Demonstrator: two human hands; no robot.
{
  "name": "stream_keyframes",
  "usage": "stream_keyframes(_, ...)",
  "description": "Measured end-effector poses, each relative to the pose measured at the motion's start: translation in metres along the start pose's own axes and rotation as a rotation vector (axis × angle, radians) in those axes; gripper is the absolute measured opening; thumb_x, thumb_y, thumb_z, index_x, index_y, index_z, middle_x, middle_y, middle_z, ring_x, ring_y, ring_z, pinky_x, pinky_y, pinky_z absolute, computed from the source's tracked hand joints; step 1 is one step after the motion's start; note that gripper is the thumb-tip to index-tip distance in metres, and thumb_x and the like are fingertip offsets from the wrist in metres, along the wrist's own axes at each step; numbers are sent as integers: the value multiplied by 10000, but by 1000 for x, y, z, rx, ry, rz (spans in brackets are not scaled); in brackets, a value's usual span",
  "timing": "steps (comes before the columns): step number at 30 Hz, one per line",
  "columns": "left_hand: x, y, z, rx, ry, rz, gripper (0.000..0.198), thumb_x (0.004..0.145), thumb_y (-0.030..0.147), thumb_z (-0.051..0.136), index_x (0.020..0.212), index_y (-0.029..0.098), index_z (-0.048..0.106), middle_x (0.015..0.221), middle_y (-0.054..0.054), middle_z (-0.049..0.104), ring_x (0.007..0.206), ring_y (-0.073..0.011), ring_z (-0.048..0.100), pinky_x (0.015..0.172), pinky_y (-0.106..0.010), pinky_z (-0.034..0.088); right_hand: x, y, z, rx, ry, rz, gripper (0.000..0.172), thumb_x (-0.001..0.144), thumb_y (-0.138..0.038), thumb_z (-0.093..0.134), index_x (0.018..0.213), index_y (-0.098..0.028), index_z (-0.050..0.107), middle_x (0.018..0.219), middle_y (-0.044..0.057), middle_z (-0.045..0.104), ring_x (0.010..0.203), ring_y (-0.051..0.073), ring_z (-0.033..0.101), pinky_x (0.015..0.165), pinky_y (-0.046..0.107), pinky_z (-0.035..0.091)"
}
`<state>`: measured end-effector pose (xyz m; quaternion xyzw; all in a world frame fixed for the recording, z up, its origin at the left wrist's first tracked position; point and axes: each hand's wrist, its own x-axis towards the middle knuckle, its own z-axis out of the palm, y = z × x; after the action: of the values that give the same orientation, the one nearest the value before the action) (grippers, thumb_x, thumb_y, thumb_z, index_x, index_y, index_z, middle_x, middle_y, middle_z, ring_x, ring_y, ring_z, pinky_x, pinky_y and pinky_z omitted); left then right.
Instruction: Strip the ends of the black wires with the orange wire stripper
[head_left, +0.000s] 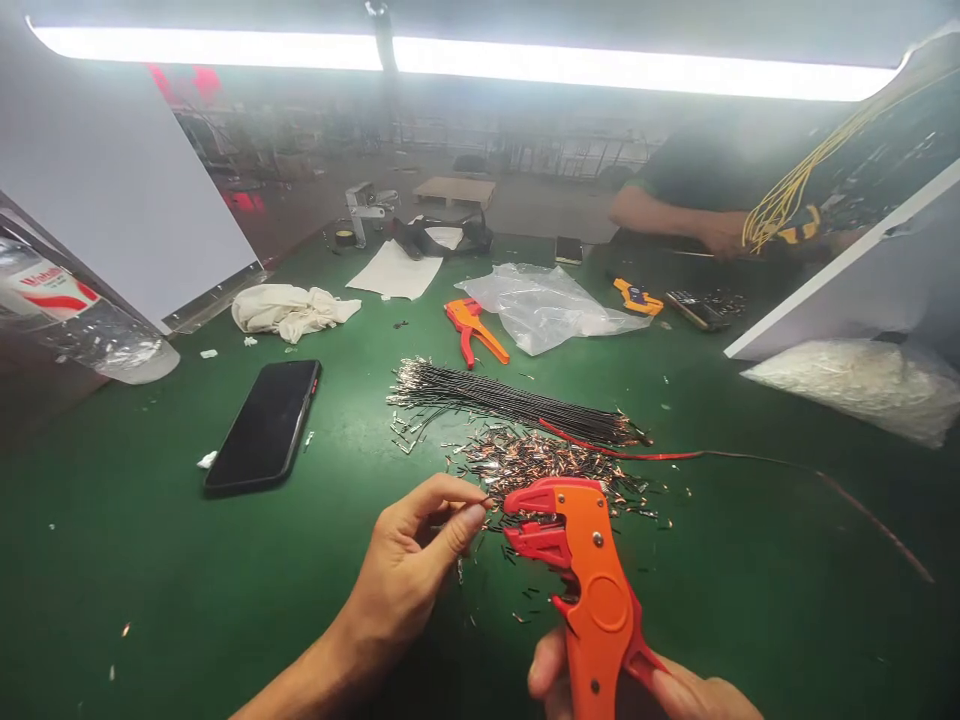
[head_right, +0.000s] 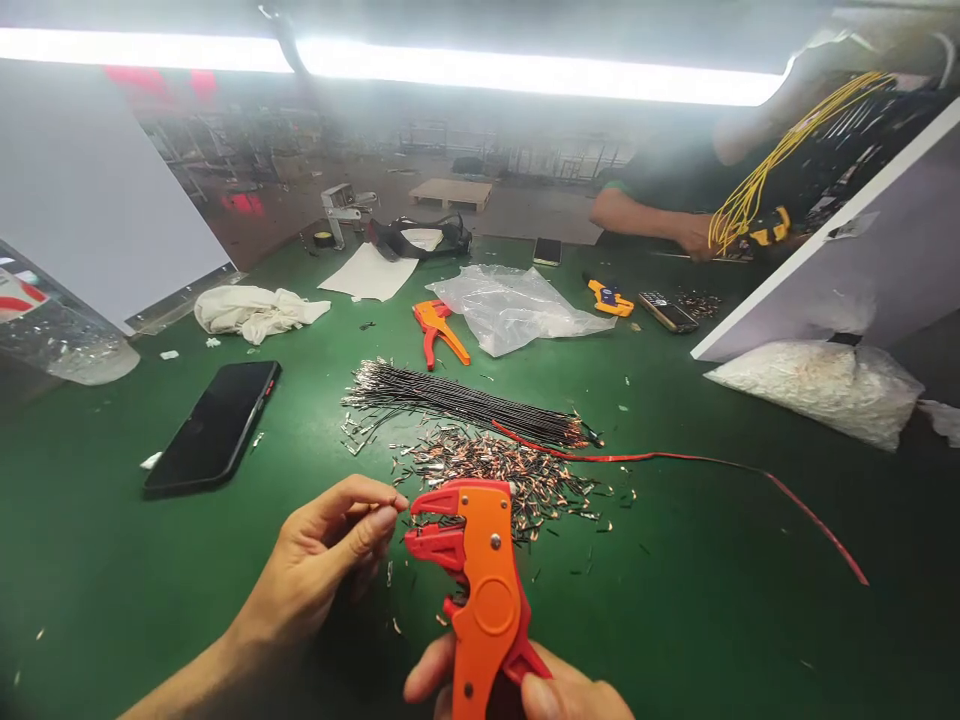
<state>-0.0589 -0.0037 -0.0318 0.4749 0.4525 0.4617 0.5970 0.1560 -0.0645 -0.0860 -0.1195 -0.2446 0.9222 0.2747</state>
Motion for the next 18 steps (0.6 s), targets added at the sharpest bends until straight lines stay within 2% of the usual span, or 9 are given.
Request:
stream_keyframes(3, -1, 0, 3, -3, -29, 11, 175, 834, 366, 740, 802, 196, 714, 604, 54, 555, 575, -80, 476, 572, -179, 398, 3, 5, -10, -8, -57, 37, 699, 729, -589, 731, 1217, -101, 628, 840, 35, 600, 662, 121, 484, 661, 259, 330)
stream_keyframes(6, -2, -2, 7, -12, -89, 4, 191, 842, 368, 728, 812, 180, 732, 758, -5, 680, 704, -117, 559, 657, -203, 444, 3, 1, -6, -28, -34, 60, 693, 717, -600, 724, 1179, -94, 617, 845, 38, 617, 668, 134, 503, 671, 276, 340)
stream_keyframes(8, -2, -2, 7, 9, -94, -2, 201, 844, 371, 722, 812, 172, 730, 759, -14, 687, 689, -118, 552, 628, -202, 437, 1, -7, 4, -31, 9, 42, 693, 711, -589, 732, 1185, -96, 617, 826, 35, 606, 662, 132, 496, 657, 278, 339)
stream_keyframes(13, -3, -1, 5, 53, -21, -16, 186, 829, 362, 730, 808, 178, 705, 644, 27, 603, 559, -89, 475, 496, -182, 373, -1, -22, 29, 74, 103, -119, 500, 787, -457, 639, 1158, -121, 644, 720, 27, 609, 629, 136, 521, 643, 271, 378)
stream_keyframes(15, -5, -2, 8, 54, -52, -16, 145, 839, 325, 718, 820, 182, 711, 627, 40, 580, 532, -78, 451, 495, -179, 373, 3, -21, 32, 142, 73, -205, 481, 799, -418, 575, 1156, -105, 655, 685, 35, 617, 610, 144, 538, 642, 274, 410)
stream_keyframes(18, -10, -5, 17, 31, -158, -29, 90, 863, 267, 690, 836, 187, 721, 679, 32, 623, 599, -85, 513, 587, -181, 429, 12, -14, 30, 233, 19, -247, 478, 798, -360, 507, 1144, -69, 662, 663, 58, 632, 595, 151, 580, 634, 260, 444)
